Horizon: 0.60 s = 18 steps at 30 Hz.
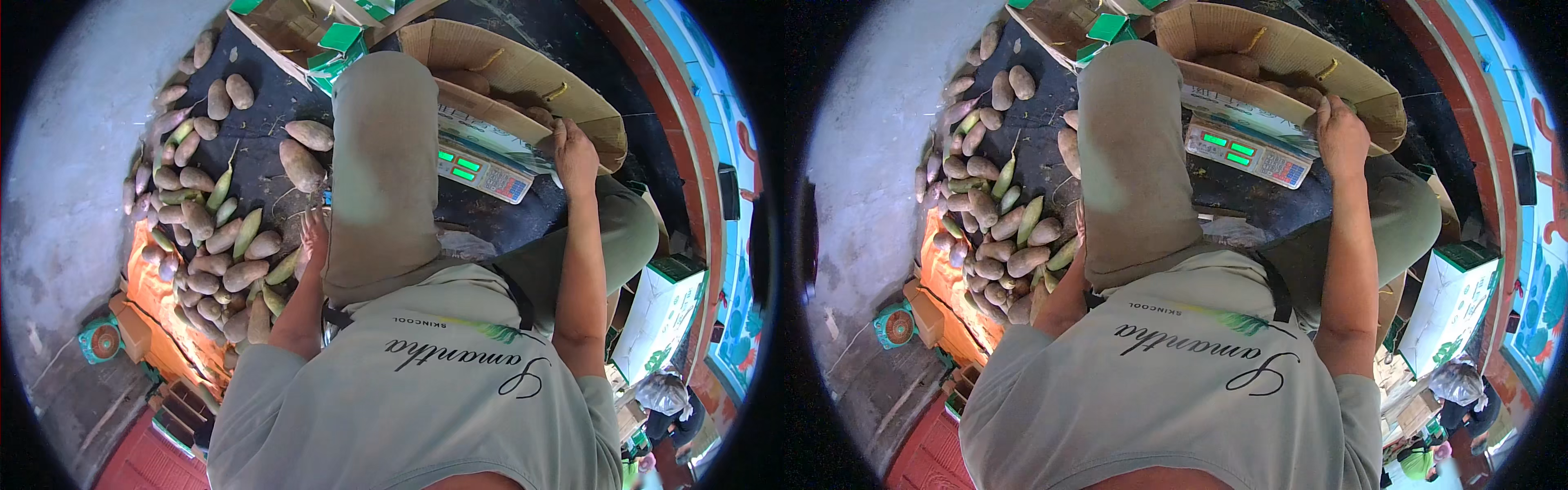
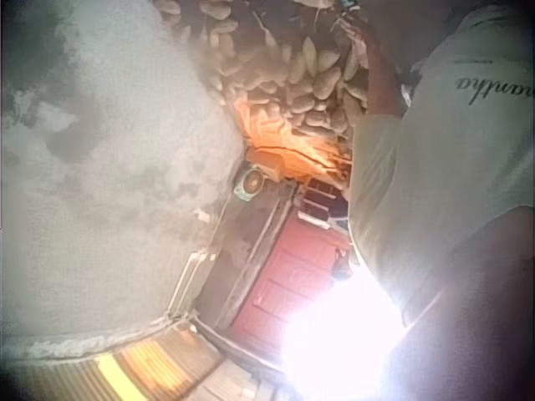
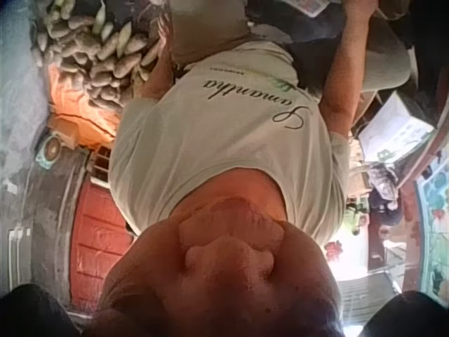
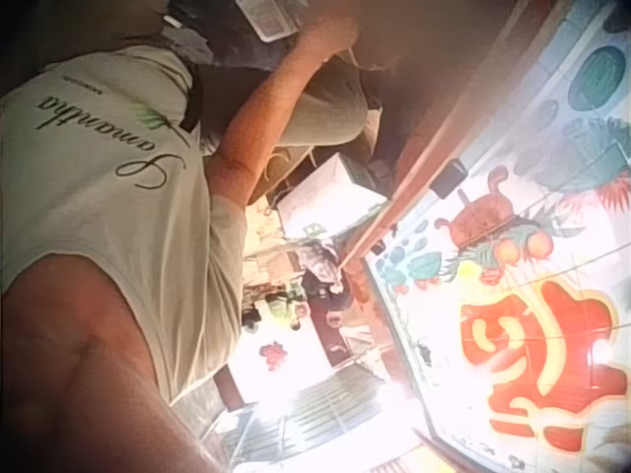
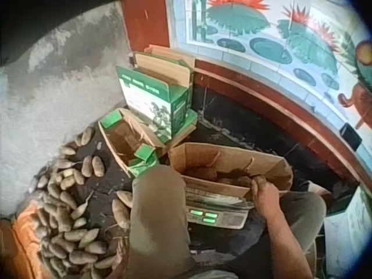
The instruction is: Weighing and packing large root vegetables or tubers into gift boxes.
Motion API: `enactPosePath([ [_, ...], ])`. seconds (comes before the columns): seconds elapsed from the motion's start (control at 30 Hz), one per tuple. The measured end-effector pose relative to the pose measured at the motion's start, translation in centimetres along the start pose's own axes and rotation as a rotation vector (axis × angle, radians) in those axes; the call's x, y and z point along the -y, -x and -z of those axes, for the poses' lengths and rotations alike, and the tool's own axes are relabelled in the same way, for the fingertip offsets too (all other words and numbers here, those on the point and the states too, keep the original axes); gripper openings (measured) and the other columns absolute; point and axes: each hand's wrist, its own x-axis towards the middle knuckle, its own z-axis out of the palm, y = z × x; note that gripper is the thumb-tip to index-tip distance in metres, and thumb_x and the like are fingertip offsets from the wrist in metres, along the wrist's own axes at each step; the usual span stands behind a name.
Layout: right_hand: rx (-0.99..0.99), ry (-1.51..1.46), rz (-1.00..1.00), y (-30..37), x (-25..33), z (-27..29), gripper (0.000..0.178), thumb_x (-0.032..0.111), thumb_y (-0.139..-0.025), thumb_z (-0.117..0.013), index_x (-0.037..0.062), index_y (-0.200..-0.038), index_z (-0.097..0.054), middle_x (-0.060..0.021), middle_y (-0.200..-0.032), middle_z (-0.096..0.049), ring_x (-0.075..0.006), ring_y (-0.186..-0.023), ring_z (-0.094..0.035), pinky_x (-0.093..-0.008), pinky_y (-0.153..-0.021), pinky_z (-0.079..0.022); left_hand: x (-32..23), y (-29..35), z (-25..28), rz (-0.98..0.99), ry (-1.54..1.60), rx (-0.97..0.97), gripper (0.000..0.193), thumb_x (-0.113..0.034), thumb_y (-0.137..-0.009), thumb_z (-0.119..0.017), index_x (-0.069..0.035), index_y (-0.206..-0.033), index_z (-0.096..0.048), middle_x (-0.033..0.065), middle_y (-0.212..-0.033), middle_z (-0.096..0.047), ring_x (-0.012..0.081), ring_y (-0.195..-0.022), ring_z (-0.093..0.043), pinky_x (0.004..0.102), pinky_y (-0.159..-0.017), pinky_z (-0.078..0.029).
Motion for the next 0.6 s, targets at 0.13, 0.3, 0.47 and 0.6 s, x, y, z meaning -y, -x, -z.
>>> enactPosePath([
  [0.13,-0.013,-0.002,-0.003,0.0,-0.3,-0.2,0.03,0.029,-0.093,-0.043,0.0055,-0.095,-0.061,-0.0209,-0.082,-0.063,-0.0382,-0.078,-0.061,-0.0462,-0.068,-0.048,-1.1,-1.8,0.1,-0.016,-0.045,0.011,0.046,-0.023,-0.089,-0.043,-0.018,-0.135,-0.037,0.0077,-0.141,-0.033,0.032,-0.13,-0.03,0.0567,-0.091,-0.039],
  [0.3,-0.007,-0.008,-0.011,0.0,0.2,0.1,0.03,0.029,-0.093,-0.043,0.0054,-0.094,-0.062,-0.0205,-0.081,-0.063,-0.038,-0.077,-0.061,-0.0459,-0.069,-0.048,-1.3,-2.2,0.4,-0.037,-0.1,0.024,0.046,-0.023,-0.089,-0.043,-0.019,-0.135,-0.037,0.0077,-0.141,-0.034,0.0319,-0.13,-0.03,0.0567,-0.091,-0.039],
  [0.47,-0.017,-0.028,0.003,0.1,-0.2,-0.2,0.03,0.028,-0.092,-0.043,0.0056,-0.093,-0.061,-0.0196,-0.083,-0.063,-0.0375,-0.078,-0.061,-0.046,-0.068,-0.048,-1.5,-2.3,0.8,-0.065,-0.154,0.036,0.046,-0.023,-0.089,-0.043,-0.019,-0.135,-0.037,0.0078,-0.14,-0.034,0.0318,-0.13,-0.03,0.0567,-0.091,-0.039],
  [0.6,0.009,0.005,0.002,0.0,0.1,0.2,0.03,0.029,-0.093,-0.042,0.0053,-0.093,-0.061,-0.0193,-0.084,-0.063,-0.0376,-0.078,-0.061,-0.046,-0.068,-0.048,-1.3,-1.9,1.1,-0.083,-0.199,0.044,0.046,-0.022,-0.089,-0.043,-0.019,-0.135,-0.037,0.0078,-0.14,-0.034,0.0318,-0.13,-0.03,0.0567,-0.092,-0.038],
])
